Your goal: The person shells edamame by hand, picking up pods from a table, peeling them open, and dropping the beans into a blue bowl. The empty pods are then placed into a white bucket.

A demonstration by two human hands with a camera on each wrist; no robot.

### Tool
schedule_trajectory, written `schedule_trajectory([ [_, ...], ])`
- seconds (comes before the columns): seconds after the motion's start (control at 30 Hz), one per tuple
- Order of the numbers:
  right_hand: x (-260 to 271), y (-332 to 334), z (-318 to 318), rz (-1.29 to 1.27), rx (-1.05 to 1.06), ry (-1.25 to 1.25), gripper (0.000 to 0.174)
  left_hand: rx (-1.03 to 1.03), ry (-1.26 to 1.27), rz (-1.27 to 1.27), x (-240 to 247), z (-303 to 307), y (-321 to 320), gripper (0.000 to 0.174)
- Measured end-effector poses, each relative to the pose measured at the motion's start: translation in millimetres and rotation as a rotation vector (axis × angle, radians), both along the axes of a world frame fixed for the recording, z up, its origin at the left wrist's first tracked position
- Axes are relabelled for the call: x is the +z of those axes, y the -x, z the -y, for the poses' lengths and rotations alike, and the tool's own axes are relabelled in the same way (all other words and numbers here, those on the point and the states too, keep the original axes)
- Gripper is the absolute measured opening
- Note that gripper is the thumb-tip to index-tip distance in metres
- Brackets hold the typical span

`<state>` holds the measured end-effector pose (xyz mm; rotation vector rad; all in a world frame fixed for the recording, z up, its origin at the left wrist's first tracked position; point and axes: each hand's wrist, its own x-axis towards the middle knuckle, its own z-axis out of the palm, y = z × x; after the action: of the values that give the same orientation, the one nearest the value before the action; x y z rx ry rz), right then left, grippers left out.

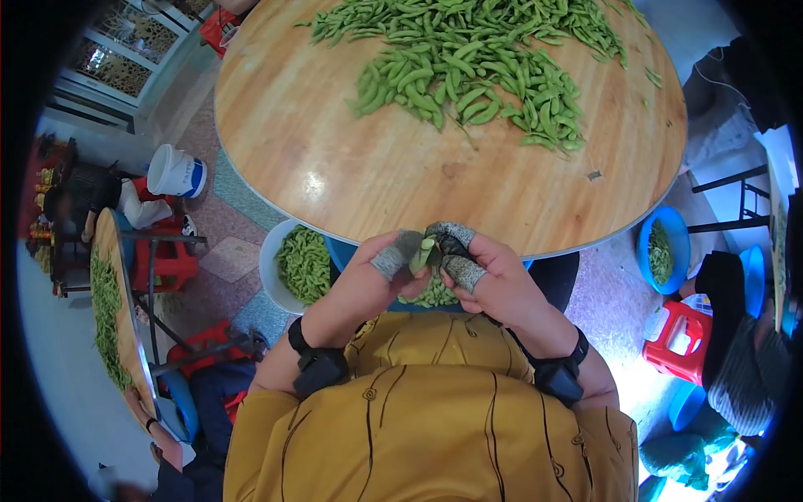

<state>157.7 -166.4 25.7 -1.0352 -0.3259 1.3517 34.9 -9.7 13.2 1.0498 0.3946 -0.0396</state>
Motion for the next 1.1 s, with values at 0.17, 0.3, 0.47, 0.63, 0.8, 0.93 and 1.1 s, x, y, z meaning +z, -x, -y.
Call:
schedule_trajectory([
  [0.17,-4,-3,4,0.197,0.064,-0.001,0.03,-0.021,0.132,0.049,-3,-1,2,0.025],
  [0.3,-14,7,1,0.741,-0.05,-0.137,0.033,0.022,-0.017,-0.093,3,0,6,0.024],
  [0.47,-14,10,-5,1.069,0.007,-0.069,0.042,0.007,-0.245,-0.077,-1,8,8,0.024],
  [0.63,-10,15,-5,0.861,0.025,-0.058,0.039,0.073,0.024,-0.15,3,12,12,0.015],
  [0.8,-22,18,-9,0.6,-0.163,-0.017,0.034,-0.059,-0.22,-0.126,3,8,17,0.013],
  [0.93,-24,6,-13,1.018,0.008,0.076,0.025,-0.167,-0.381,-0.024,-6,8,24,0.018],
  [1.1,-21,11,-14,0.898,-0.026,0.082,0.019,-0.116,0.027,-0.134,-6,6,26,0.023],
])
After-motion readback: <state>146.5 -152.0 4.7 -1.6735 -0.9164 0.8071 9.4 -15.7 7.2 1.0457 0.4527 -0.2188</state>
